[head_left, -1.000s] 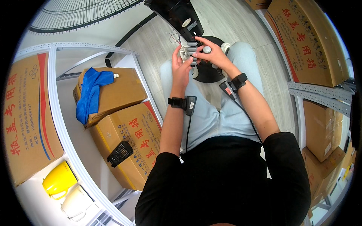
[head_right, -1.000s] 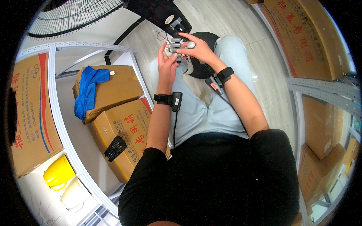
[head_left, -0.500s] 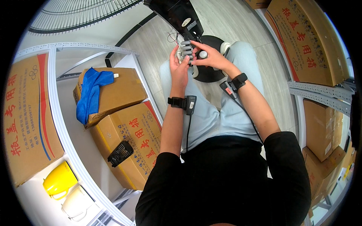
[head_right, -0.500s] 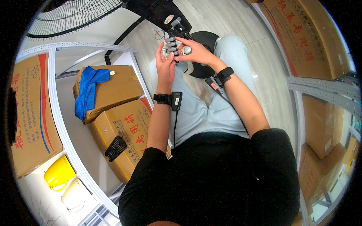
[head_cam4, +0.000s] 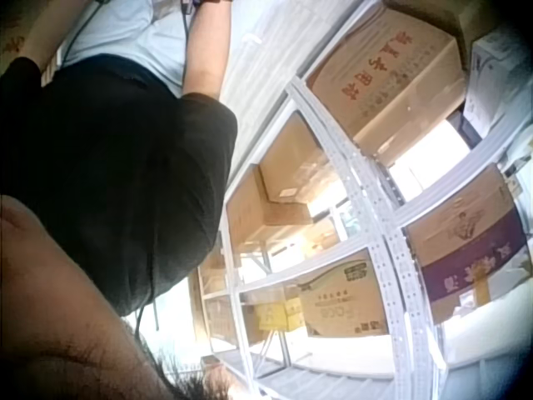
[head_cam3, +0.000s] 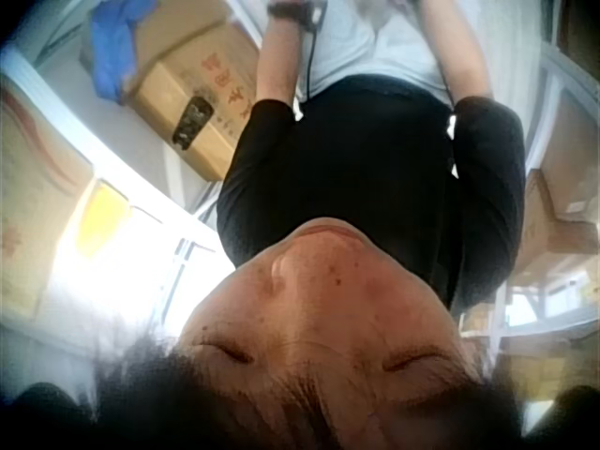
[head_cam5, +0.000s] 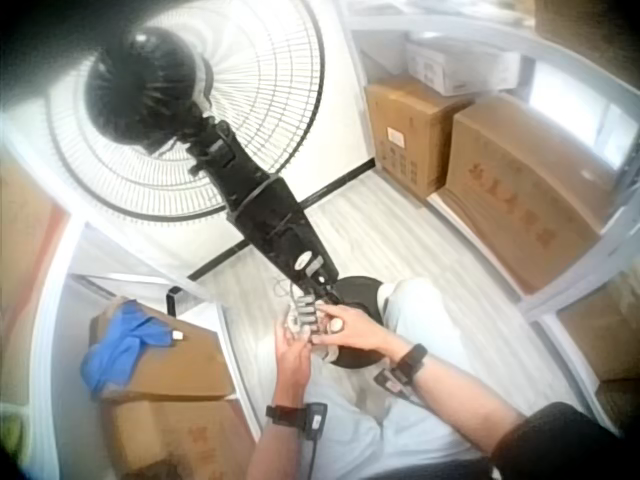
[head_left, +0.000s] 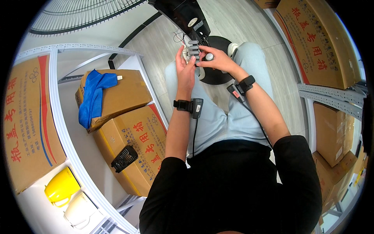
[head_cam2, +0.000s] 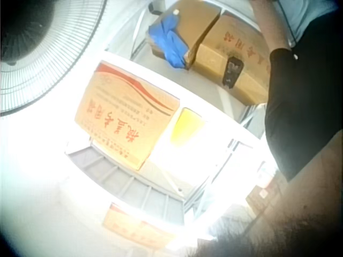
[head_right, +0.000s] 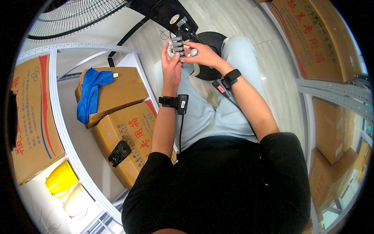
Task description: The person sits on the floor and uses a screwdriver to disassemble a black electronic device. They remove a small white circular component, manipulate its wires, and then reassemble the device by screwing it back together.
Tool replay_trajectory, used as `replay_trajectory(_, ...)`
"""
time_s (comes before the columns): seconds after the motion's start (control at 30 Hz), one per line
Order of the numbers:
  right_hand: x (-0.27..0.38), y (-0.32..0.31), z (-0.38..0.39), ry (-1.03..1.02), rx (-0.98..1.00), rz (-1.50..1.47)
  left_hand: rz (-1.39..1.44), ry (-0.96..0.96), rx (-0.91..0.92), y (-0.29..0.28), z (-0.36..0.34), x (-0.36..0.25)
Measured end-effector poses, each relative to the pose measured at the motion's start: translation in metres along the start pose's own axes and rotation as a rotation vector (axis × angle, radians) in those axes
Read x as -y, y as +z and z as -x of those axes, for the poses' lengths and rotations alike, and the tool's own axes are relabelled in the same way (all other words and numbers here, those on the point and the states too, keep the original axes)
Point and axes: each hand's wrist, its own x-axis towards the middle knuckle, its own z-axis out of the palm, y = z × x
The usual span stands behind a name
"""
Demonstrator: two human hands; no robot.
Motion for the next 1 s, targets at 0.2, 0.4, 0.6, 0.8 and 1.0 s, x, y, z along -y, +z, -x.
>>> replay_trajectory(0.2, 0.017, 0.000, 0.005, 0.167, 0.016, -0.083, -0.015, 0.011, -0.004, -0.004, -0.001, 0.002)
replay_trajectory(0.4, 0.011, 0.000, 0.004, 0.117, -0.014, -0.118, -0.031, -0.026, 0.035, -0.006, -0.002, 0.003)
replay_trajectory(0.6, 0.008, 0.001, 0.002, 0.082, -0.019, -0.093, -0.006, -0.024, 0.019, -0.008, -0.003, 0.004)
replay_trajectory(0.8, 0.006, 0.000, 0.002, 0.092, -0.012, -0.086, -0.030, -0.009, 0.003, -0.005, -0.001, 0.002)
replay_trajectory(1.0, 0.004, 0.001, 0.003, 0.102, -0.028, -0.101, -0.066, 0.013, -0.023, -0.005, -0.001, 0.003)
